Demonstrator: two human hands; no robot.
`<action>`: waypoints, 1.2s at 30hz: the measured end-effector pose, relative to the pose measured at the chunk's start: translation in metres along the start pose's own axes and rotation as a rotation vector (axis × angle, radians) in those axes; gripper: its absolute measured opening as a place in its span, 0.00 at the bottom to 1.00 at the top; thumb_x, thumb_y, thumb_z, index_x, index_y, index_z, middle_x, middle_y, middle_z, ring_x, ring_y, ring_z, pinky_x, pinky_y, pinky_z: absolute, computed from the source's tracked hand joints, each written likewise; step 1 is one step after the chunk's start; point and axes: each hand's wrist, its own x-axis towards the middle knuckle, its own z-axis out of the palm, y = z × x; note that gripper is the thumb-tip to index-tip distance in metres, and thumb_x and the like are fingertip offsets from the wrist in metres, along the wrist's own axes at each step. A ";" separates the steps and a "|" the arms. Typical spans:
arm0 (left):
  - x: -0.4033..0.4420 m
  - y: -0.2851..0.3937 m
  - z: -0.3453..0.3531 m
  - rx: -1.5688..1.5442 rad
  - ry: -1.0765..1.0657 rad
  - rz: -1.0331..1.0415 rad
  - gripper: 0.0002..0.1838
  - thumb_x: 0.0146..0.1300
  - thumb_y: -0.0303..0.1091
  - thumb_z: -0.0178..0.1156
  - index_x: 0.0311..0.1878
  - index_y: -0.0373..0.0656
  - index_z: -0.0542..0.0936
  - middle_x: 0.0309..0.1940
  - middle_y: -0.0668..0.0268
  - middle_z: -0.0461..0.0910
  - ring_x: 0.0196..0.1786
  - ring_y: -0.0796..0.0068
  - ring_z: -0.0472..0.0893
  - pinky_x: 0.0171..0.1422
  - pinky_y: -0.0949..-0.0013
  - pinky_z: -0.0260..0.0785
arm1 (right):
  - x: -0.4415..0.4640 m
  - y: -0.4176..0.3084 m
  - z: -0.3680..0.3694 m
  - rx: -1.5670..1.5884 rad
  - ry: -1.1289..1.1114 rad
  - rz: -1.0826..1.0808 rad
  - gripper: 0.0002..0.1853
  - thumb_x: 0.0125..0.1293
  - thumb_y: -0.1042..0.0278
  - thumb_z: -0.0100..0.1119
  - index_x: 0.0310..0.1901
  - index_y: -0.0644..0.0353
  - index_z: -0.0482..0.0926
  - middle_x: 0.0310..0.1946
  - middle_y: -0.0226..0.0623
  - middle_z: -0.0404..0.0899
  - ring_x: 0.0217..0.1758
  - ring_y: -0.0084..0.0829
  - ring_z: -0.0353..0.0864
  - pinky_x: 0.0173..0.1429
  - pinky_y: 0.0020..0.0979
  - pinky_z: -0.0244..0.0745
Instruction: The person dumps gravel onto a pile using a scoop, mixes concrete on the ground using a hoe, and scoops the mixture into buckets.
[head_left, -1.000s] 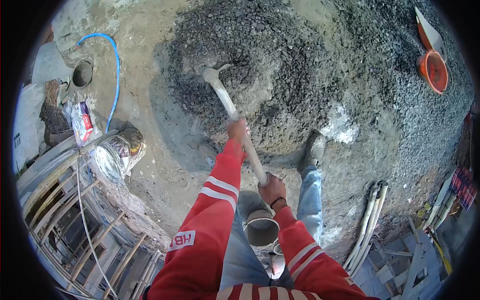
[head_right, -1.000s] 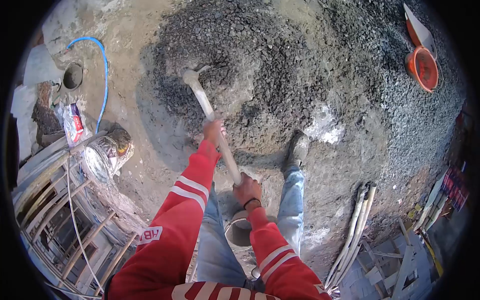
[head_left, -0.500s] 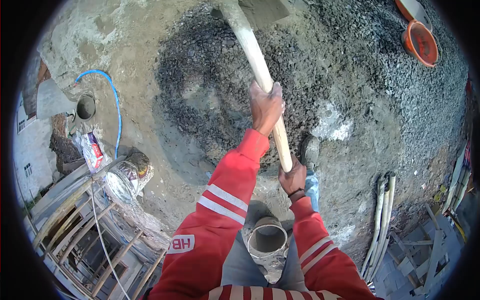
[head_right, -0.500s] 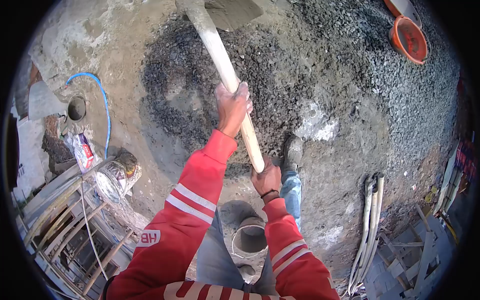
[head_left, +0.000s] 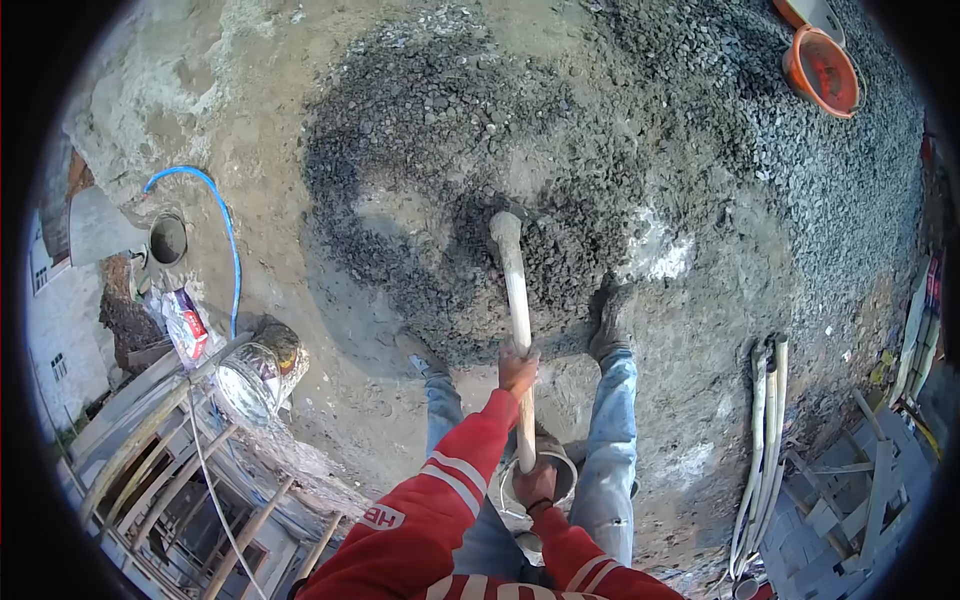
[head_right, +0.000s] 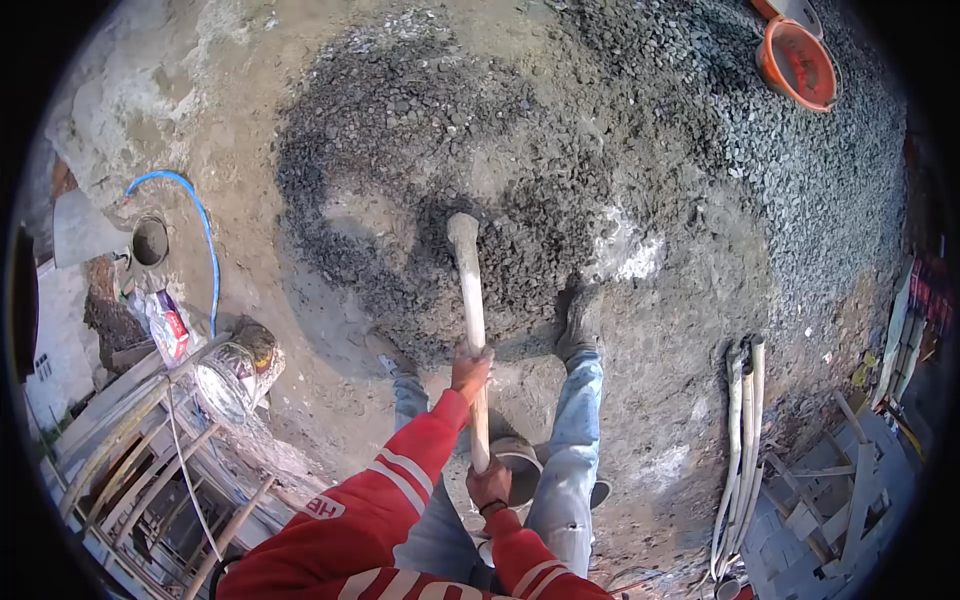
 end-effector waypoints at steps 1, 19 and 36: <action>-0.031 -0.009 -0.006 -0.035 0.031 0.118 0.15 0.57 0.26 0.62 0.47 0.42 0.71 0.18 0.71 0.71 0.16 0.80 0.71 0.17 0.73 0.64 | -0.019 0.027 0.013 -0.040 0.033 -0.071 0.16 0.51 0.63 0.64 0.40 0.62 0.81 0.32 0.55 0.81 0.39 0.52 0.83 0.44 0.47 0.77; 0.176 0.244 -0.045 0.098 0.209 0.420 0.19 0.53 0.35 0.64 0.40 0.29 0.74 0.29 0.48 0.82 0.30 0.58 0.84 0.35 0.59 0.77 | 0.175 -0.176 -0.001 0.072 0.005 -0.311 0.17 0.52 0.61 0.62 0.41 0.63 0.81 0.35 0.57 0.81 0.41 0.53 0.82 0.46 0.44 0.77; -0.141 -0.044 -0.127 -0.399 0.180 0.241 0.10 0.60 0.26 0.61 0.41 0.47 0.70 0.16 0.73 0.68 0.14 0.81 0.70 0.13 0.75 0.61 | -0.077 0.088 0.077 0.020 -0.008 -0.393 0.18 0.49 0.63 0.64 0.42 0.60 0.81 0.31 0.52 0.82 0.38 0.53 0.83 0.43 0.46 0.77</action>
